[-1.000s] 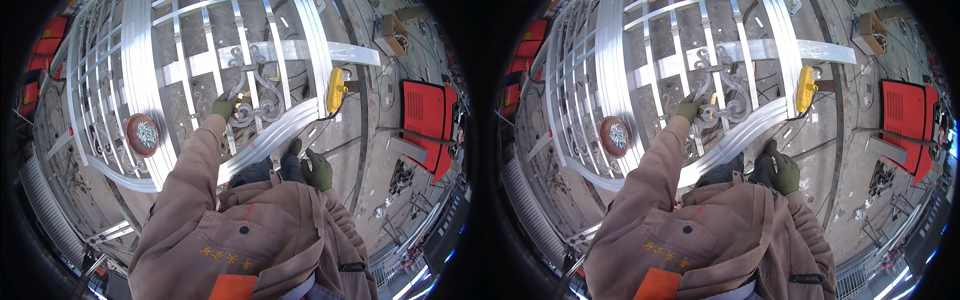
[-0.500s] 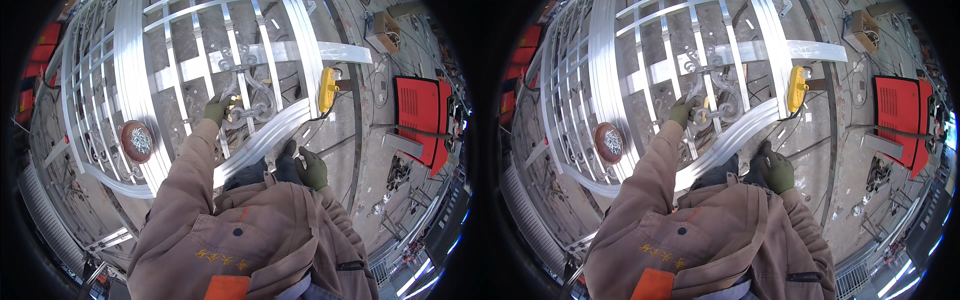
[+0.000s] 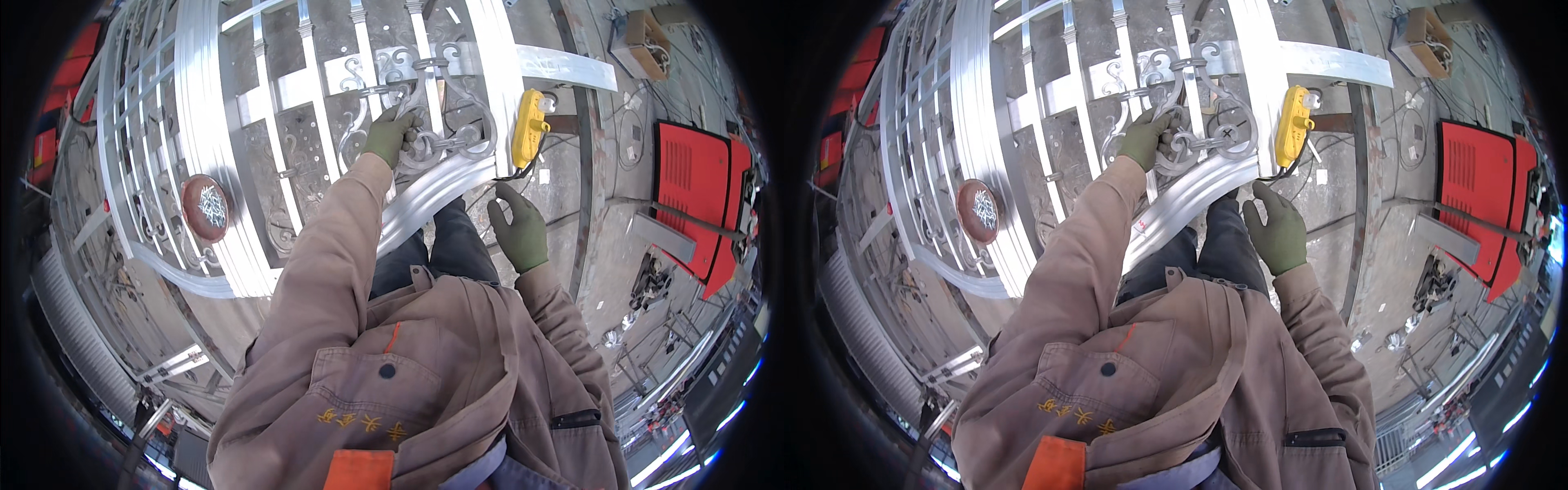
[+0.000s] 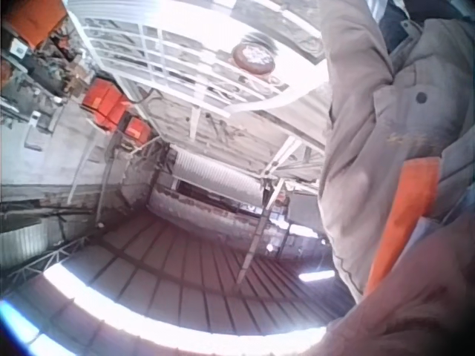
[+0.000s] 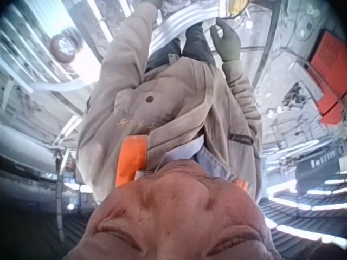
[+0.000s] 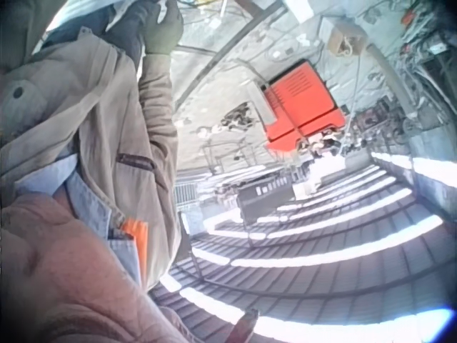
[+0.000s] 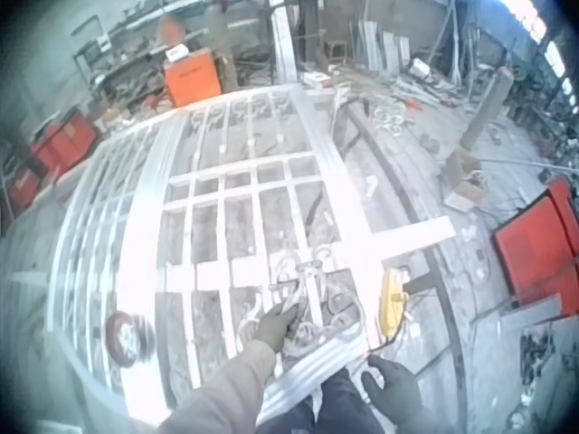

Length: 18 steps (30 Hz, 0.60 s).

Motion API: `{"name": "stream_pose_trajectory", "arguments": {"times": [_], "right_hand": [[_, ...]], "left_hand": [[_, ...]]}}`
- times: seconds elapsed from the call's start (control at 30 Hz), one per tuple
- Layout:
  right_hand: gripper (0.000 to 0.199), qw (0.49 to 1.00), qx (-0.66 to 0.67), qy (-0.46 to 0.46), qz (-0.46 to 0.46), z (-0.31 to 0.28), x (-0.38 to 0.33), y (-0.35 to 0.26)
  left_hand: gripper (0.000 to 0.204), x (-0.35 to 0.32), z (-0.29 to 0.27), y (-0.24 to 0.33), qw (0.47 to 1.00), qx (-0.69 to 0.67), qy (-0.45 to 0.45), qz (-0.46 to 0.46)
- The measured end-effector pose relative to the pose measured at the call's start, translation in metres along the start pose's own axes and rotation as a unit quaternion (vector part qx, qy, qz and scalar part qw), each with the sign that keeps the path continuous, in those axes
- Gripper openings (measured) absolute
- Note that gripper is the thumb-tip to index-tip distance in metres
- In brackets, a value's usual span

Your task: The person assembles a metal gate by positioning decorative metal pieces onto a frame, grinding edges, drilling holes, and fastening components with a drill. The person handles metal bars, decorative pieces, and fasteners throughout the process.

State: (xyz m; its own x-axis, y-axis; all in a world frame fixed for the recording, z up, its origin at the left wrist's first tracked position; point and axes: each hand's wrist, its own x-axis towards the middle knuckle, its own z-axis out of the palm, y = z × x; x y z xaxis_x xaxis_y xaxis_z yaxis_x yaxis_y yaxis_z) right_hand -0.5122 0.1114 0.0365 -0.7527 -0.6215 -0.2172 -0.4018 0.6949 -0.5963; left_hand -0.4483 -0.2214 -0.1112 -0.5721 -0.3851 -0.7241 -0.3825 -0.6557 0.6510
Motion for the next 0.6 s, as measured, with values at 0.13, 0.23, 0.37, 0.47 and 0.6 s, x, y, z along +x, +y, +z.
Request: {"name": "stream_pose_trajectory", "arguments": {"times": [0.13,0.23,0.37,0.47,0.6], "right_hand": [[0.044,0.999,-0.002,-0.025,-0.028,-0.012,0.032,0.017],[0.044,0.999,0.004,-0.04,-0.035,-0.02,0.047,0.036],[0.044,0.996,0.002,-0.073,-0.053,-0.028,0.068,0.055],[0.045,0.994,-0.005,-0.092,-0.056,-0.031,0.081,0.062],[0.045,0.993,0.0,-0.103,-0.066,-0.032,0.094,0.069]], "left_hand": [[0.029,0.02,0.011,-0.01,1.0,-0.018,0.001,0.015],[0.028,0.031,0.023,-0.014,1.0,-0.013,0.016,0.014],[0.027,0.043,0.032,-0.022,0.998,-0.049,0.032,0.001],[0.026,0.047,0.036,-0.026,0.998,-0.054,0.042,0.0],[0.026,0.048,0.035,-0.023,0.998,-0.045,0.043,-0.014]]}}
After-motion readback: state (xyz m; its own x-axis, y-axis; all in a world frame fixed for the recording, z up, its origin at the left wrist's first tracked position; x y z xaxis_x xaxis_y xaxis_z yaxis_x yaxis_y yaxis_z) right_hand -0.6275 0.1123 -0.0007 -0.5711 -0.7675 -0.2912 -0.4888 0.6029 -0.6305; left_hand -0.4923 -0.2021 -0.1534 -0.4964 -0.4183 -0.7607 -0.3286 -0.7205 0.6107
